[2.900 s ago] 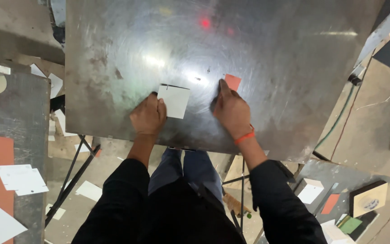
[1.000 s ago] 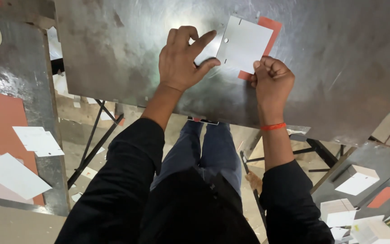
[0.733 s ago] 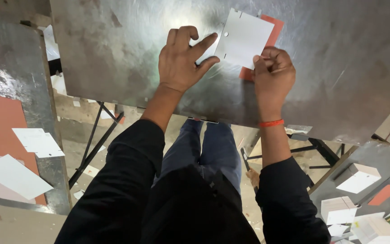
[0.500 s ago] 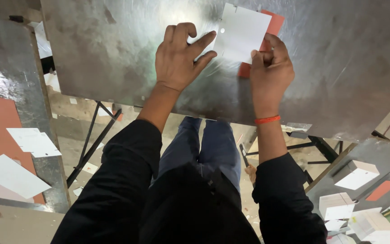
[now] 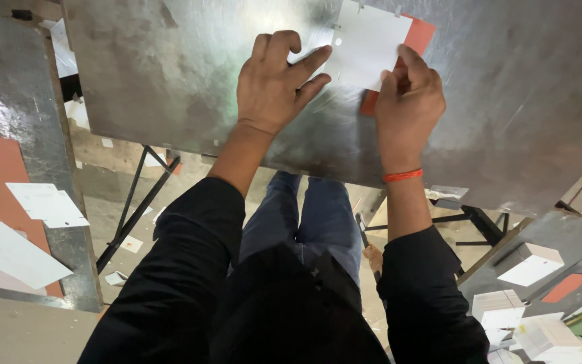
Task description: The recorder is inspecting and testing small square paper products by folding and fitting tabs.
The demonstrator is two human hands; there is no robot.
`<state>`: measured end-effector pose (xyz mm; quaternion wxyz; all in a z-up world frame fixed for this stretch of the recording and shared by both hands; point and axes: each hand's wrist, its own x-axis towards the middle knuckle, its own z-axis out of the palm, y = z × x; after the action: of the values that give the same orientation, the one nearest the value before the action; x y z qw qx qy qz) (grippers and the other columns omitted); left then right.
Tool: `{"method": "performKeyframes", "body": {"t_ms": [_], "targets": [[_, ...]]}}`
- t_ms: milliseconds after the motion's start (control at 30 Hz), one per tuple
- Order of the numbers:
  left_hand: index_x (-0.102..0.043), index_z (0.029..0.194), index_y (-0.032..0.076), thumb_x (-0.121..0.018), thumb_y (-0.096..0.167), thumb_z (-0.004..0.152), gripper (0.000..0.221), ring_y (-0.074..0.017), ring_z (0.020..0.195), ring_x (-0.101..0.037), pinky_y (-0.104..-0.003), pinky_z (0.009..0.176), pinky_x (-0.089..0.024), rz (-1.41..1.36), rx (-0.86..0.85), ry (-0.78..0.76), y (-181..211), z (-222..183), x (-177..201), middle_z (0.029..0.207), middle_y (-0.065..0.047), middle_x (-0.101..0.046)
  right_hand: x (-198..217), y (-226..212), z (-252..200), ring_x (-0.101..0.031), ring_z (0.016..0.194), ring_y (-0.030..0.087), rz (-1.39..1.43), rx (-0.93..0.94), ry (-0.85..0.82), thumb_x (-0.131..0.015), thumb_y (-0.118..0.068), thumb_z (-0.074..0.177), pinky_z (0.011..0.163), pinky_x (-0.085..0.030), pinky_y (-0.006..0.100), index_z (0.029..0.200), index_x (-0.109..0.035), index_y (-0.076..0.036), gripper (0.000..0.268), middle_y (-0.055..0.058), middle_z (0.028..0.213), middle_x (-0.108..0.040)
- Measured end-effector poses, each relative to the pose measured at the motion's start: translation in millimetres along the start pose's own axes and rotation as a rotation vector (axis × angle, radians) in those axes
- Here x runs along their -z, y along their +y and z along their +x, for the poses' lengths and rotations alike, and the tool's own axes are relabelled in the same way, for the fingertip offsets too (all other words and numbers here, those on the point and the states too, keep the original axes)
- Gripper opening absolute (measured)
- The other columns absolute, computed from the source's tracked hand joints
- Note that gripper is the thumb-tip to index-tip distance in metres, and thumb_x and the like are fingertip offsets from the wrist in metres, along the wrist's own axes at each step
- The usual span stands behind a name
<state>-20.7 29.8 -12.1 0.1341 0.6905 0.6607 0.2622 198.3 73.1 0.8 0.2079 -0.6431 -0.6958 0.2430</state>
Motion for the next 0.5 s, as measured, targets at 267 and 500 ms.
{"method": "performKeyframes", "body": {"t_ms": [267, 500], "targets": [[-0.075, 0.126, 0.031, -0.088, 0.041, 0.087, 0.042, -0.0205, 0.099, -0.05, -0.032, 0.071, -0.052, 0.016, -0.005, 0.01, -0.5, -0.5, 0.1, 0.11, 0.0, -0.049, 0.6, -1.4, 1.3, -0.067, 0.078, 0.019, -0.009, -0.01, -0.018, -0.082, 0.0, 0.09, 0.07, -0.055, 0.033, 0.127, -0.071, -0.006, 0.039, 0.009, 0.092, -0.067], [-0.075, 0.127, 0.031, -0.085, 0.039, 0.09, 0.04, -0.0207, 0.098, -0.05, -0.031, 0.071, -0.052, 0.053, -0.036, -0.005, 0.6, 1.6, 2.3, 0.115, 0.0, -0.049, 4.1, -5.2, 4.2, -0.065, 0.078, 0.02, -0.088, 0.057, -0.045, -0.081, 0.0, 0.089, 0.071, -0.054, 0.035, 0.129, -0.069, -0.003, 0.042, 0.01, 0.095, -0.065]]}}
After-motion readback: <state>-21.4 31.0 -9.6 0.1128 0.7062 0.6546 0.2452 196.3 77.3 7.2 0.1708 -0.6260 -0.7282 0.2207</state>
